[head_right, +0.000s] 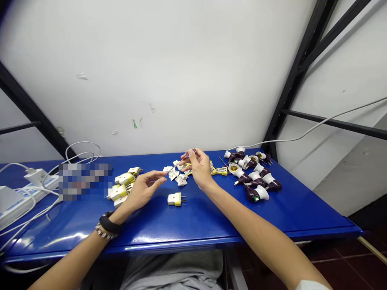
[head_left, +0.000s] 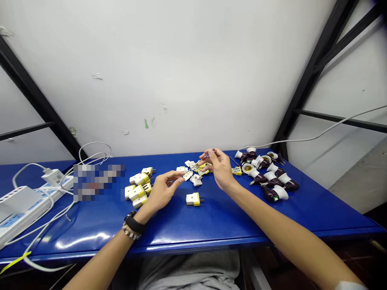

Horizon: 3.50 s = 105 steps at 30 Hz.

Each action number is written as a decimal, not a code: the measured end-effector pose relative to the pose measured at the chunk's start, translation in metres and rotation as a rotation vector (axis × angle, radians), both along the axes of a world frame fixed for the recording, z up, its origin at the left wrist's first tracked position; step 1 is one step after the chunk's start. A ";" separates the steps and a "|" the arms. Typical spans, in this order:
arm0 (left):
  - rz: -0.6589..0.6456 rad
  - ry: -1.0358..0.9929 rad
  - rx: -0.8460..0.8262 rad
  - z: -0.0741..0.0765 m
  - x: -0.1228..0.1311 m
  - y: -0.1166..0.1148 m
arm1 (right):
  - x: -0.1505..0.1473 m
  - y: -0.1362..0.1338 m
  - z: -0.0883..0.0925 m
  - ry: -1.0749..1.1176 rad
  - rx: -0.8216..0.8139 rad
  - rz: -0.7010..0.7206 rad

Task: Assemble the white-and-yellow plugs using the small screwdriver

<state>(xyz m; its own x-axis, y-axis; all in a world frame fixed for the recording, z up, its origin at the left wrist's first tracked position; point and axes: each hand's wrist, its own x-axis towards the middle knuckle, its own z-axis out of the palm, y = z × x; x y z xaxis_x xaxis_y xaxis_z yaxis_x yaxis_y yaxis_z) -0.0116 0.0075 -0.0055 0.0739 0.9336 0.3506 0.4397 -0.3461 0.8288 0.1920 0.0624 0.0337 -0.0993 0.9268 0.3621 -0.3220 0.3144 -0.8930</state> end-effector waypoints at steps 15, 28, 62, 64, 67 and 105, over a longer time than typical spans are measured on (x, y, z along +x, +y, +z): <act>0.058 -0.018 0.020 -0.004 0.002 -0.002 | -0.008 -0.005 -0.011 -0.078 0.038 -0.013; -0.067 0.168 0.037 -0.010 0.013 -0.008 | -0.007 -0.014 -0.010 -0.212 0.112 0.072; -0.184 0.376 0.205 -0.014 0.015 -0.011 | -0.008 -0.029 -0.018 -0.454 0.280 0.240; -0.187 0.361 0.189 -0.013 0.016 -0.012 | -0.008 -0.029 -0.020 -0.475 0.275 0.211; -0.189 0.273 0.170 -0.014 0.019 -0.011 | -0.009 -0.028 -0.023 -0.460 0.245 0.157; -0.211 0.356 0.150 -0.014 0.017 -0.011 | -0.003 -0.033 -0.012 -0.564 0.404 0.001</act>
